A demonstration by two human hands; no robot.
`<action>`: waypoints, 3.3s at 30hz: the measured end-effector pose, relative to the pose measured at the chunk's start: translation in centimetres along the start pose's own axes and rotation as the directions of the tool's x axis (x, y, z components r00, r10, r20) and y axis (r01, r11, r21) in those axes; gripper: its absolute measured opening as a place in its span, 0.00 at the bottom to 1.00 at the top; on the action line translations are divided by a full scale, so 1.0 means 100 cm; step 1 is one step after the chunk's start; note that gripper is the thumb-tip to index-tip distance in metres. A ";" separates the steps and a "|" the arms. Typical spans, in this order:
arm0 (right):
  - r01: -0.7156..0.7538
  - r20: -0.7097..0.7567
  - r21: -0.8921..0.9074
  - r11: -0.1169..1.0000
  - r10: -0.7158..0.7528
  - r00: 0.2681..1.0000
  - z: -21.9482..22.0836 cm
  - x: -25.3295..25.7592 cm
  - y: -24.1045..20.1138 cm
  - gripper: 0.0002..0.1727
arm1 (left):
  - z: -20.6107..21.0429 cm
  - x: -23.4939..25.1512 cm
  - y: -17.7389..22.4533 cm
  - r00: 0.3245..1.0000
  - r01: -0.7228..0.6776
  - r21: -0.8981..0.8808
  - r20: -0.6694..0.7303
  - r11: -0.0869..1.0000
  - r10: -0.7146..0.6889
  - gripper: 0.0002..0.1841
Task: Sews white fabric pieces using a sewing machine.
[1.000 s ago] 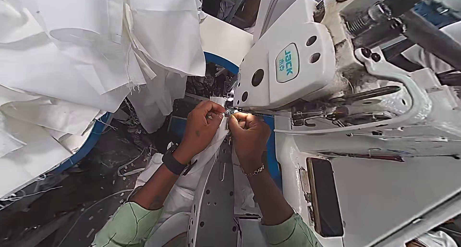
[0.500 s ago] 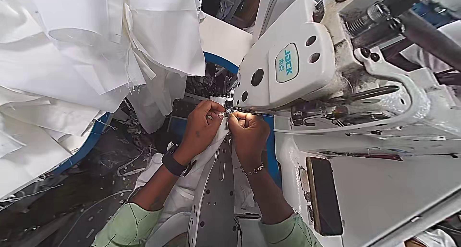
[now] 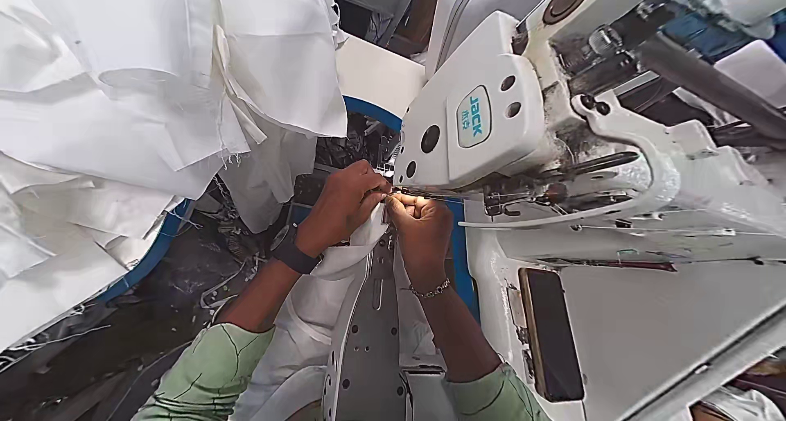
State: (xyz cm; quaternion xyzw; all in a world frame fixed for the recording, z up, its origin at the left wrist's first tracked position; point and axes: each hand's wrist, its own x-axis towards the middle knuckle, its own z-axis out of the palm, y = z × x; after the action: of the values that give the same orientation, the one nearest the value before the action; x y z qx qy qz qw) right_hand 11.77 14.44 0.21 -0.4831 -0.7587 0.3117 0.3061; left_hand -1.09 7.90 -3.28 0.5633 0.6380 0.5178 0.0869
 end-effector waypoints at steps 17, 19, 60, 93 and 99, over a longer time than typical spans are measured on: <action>0.532 -0.167 -0.048 0.845 -0.532 0.830 -0.007 -0.008 0.020 0.07 | -0.021 -0.136 -0.090 0.657 0.630 0.555 -0.009 0.543 -0.754 0.18; 0.506 -0.046 -0.069 0.860 -0.509 0.859 -0.025 -0.014 0.014 0.09 | -0.019 -0.133 -0.077 0.706 0.607 0.479 0.043 0.634 -0.707 0.18; 0.663 0.364 -0.556 0.501 -0.570 0.737 -0.065 -0.119 -0.007 0.06 | 0.015 -0.116 0.080 0.988 0.151 -0.101 0.007 0.983 -0.151 0.17; 0.701 0.818 -0.365 0.613 -0.149 0.556 -0.125 -0.158 -0.021 0.11 | 0.011 -0.158 0.113 0.969 0.225 -0.008 -0.107 0.974 -0.224 0.12; 0.718 0.828 -0.360 0.595 -0.151 0.540 -0.141 -0.137 -0.047 0.17 | 0.021 -0.140 0.108 0.964 0.228 0.076 -0.157 0.971 -0.214 0.13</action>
State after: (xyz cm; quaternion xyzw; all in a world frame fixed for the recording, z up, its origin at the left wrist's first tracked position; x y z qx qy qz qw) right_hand 24.76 2.70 10.26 -0.1677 -0.9715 0.0855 -0.1437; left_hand 12.08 -4.07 -2.62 0.4519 0.7251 0.5148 0.0703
